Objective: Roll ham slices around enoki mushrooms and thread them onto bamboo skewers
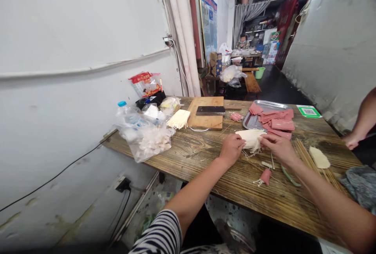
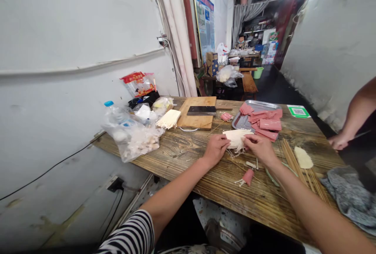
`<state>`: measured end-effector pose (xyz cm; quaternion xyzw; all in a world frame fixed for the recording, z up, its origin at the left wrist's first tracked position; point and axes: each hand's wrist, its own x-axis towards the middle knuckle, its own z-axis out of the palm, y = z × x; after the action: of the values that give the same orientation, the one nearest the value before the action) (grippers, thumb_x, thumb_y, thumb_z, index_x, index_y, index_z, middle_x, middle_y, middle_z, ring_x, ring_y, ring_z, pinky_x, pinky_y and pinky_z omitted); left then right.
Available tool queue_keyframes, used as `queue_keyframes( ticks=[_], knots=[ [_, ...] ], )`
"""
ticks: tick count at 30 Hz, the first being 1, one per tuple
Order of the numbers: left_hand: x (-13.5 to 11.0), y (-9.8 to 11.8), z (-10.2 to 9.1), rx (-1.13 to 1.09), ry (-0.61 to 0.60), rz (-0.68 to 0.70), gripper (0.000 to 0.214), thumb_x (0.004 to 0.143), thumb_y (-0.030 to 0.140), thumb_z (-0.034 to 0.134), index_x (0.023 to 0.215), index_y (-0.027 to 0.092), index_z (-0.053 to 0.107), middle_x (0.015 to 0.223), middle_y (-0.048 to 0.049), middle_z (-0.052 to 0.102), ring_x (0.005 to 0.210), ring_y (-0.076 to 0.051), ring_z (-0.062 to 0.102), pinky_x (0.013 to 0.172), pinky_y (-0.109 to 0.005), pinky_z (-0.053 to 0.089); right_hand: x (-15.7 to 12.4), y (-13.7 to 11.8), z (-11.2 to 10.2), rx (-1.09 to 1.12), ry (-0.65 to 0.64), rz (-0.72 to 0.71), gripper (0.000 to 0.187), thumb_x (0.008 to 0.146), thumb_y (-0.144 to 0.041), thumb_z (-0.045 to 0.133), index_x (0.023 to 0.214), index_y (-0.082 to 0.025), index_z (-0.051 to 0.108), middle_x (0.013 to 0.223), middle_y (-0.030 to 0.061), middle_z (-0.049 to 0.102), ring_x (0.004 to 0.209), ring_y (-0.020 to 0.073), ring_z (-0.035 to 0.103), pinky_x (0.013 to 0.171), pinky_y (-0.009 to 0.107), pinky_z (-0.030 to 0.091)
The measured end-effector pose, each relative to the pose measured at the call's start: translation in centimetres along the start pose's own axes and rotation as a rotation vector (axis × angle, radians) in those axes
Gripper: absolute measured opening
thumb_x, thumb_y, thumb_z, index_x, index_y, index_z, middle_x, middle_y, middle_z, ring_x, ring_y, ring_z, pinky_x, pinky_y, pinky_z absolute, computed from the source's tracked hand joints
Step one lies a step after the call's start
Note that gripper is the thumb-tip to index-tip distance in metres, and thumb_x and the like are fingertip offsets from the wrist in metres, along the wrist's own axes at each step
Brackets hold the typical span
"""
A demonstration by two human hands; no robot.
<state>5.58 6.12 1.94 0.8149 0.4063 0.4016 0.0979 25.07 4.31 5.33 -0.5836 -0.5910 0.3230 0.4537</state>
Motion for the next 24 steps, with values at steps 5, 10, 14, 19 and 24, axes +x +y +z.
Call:
queue_keyframes(
  ticks=[5,10,14,19,24],
  knots=[
    [1.3,3.9,-1.8,-0.345,0.043,-0.085,0.025,0.089,0.027,0.058,0.108,0.018,0.071,0.113,-0.0093,0.070,0.108,-0.021,0.062,0.099,-0.034,0.046,-1.0,-3.0,-1.5,0.050,0.043,-0.057,0.046,0.063,-0.060,0.071,0.083,-0.018,0.074,0.067,0.0014,0.066,0.060,0.0141,0.056,0.061,0.027,0.047],
    [2.4,7.0,-3.1,-0.725,-0.048,-0.247,0.032,0.088,0.032,0.056,0.112,0.016,0.070,0.110,-0.0066,0.072,0.101,-0.021,0.066,0.092,-0.032,0.049,-2.4,-6.0,-1.1,0.089,0.081,-0.076,0.044,0.067,-0.058,0.070,0.087,-0.019,0.075,0.067,0.0012,0.066,0.062,0.0140,0.057,0.062,0.027,0.047],
    [1.5,7.3,-3.4,-0.774,-0.003,-0.312,0.030,0.085,0.033,0.059,0.103,0.014,0.074,0.100,-0.0055,0.075,0.093,-0.021,0.067,0.088,-0.031,0.050,-3.1,-5.7,0.4,0.174,0.127,-0.040,0.042,0.066,-0.055,0.071,0.087,-0.018,0.075,0.068,0.0016,0.066,0.060,0.0134,0.055,0.059,0.027,0.047],
    [-0.5,6.3,-2.5,-0.763,0.056,-0.458,0.028,0.079,0.030,0.064,0.098,0.014,0.076,0.088,-0.0040,0.076,0.078,-0.019,0.067,0.076,-0.028,0.050,-3.5,-4.4,2.8,0.220,0.109,-0.029,0.045,0.066,-0.056,0.069,0.085,-0.016,0.074,0.067,0.0024,0.067,0.056,0.0125,0.052,0.055,0.027,0.044],
    [-1.3,4.5,-2.3,-0.782,0.142,-0.573,0.028,0.074,0.032,0.068,0.094,0.014,0.077,0.085,-0.0048,0.076,0.075,-0.018,0.066,0.074,-0.027,0.049,-1.7,-3.8,1.8,0.053,-0.063,-0.058,0.046,0.071,-0.057,0.062,0.088,-0.016,0.075,0.068,0.0038,0.068,0.057,0.0144,0.055,0.056,0.028,0.044]
  ],
)
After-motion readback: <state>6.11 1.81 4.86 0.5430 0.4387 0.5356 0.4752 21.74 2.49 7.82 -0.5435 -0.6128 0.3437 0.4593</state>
